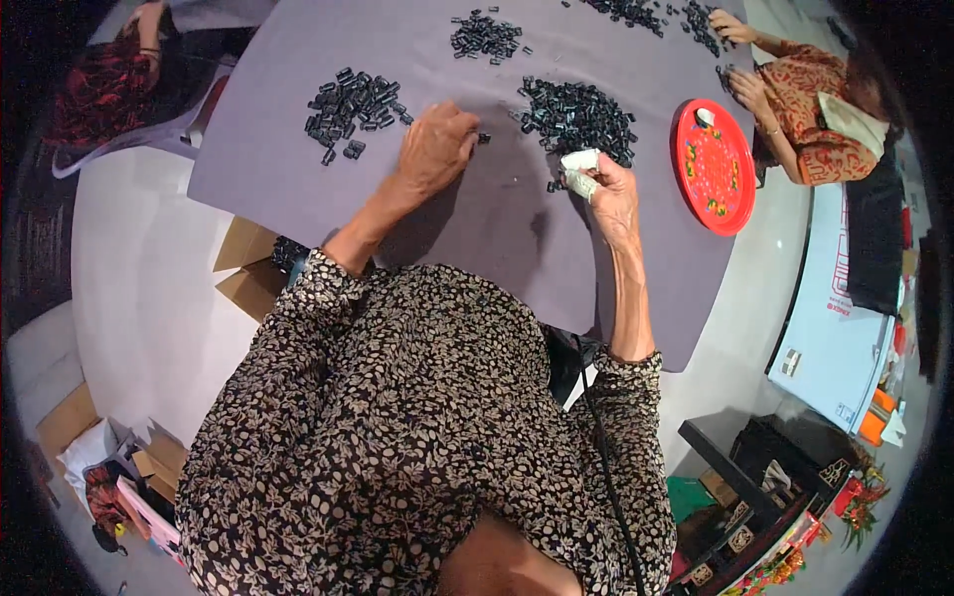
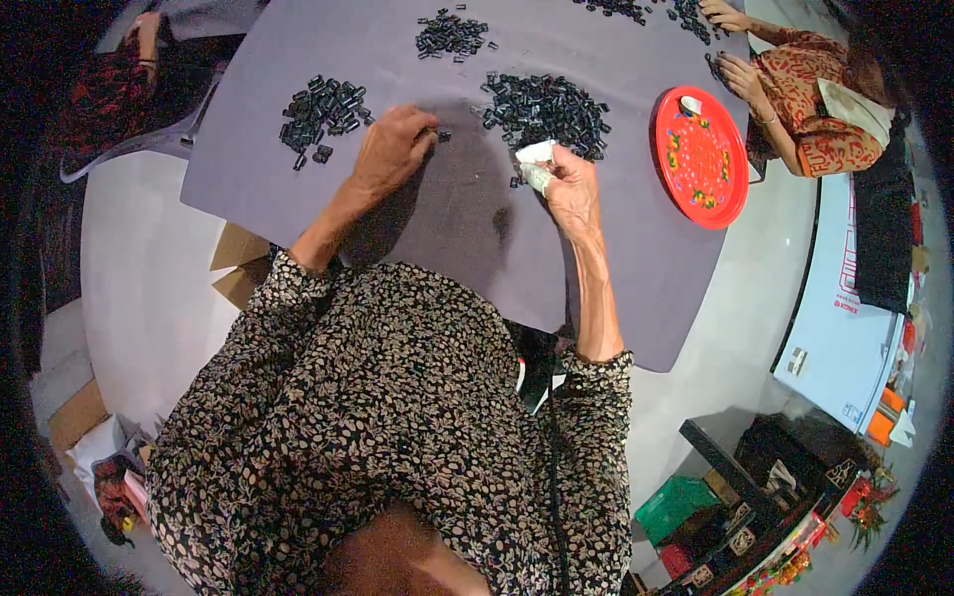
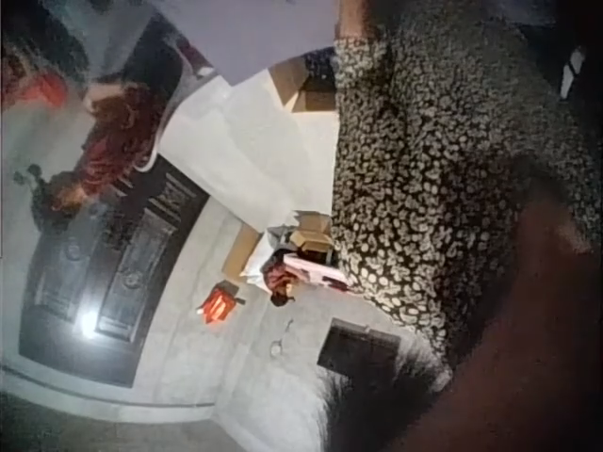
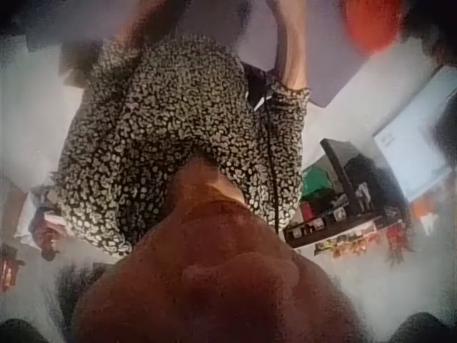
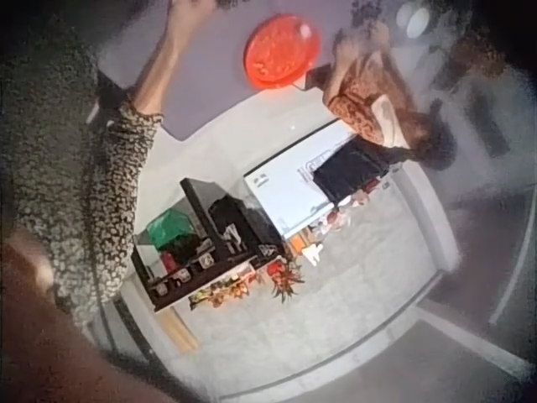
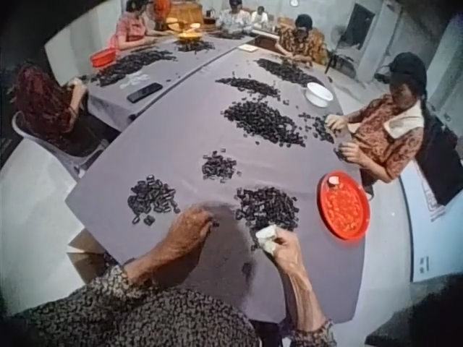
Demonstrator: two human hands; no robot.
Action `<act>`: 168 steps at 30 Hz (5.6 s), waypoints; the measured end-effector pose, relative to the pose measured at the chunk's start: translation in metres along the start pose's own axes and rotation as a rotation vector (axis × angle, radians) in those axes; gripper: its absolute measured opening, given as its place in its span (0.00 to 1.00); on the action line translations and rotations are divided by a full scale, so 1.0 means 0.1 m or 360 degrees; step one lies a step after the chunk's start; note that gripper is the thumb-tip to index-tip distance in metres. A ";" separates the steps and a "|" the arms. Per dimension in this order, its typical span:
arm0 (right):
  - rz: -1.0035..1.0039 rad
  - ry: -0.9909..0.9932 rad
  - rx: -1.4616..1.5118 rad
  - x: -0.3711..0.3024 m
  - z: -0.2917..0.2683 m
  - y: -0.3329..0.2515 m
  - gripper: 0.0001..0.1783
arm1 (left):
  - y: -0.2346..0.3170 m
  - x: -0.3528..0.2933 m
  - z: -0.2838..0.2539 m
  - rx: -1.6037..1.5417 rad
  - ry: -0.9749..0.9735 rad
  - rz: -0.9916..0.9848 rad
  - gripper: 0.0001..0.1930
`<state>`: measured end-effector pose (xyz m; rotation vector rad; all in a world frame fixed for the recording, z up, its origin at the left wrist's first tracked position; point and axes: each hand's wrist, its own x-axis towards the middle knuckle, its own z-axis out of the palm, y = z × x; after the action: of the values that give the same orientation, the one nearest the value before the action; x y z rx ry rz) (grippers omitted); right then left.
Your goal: The person sorts small black plastic components by hand on a table, inspecting them one by one.
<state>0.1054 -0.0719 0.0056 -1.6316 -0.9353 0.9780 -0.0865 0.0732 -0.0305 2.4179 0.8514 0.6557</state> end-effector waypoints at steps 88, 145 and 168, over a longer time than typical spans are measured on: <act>-0.0705 0.0257 -0.0479 -0.03 -0.37 -0.98 0.13 | 1.21 0.55 -0.18 -0.2327 -0.0238 -0.0516 0.11; 0.0056 0.0312 0.0264 0.06 -0.25 -0.17 0.07 | 1.29 0.72 -0.30 -0.2263 -0.0218 -0.0544 0.13; -0.0629 0.0255 0.0542 -0.03 -0.42 -0.86 0.15 | 1.44 0.57 -0.34 -0.2166 -0.0150 -0.0292 0.10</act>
<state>0.1321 -0.0702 0.0980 -1.1639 -0.8829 0.6784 -0.0043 0.0224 0.0945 1.1114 0.3337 0.6959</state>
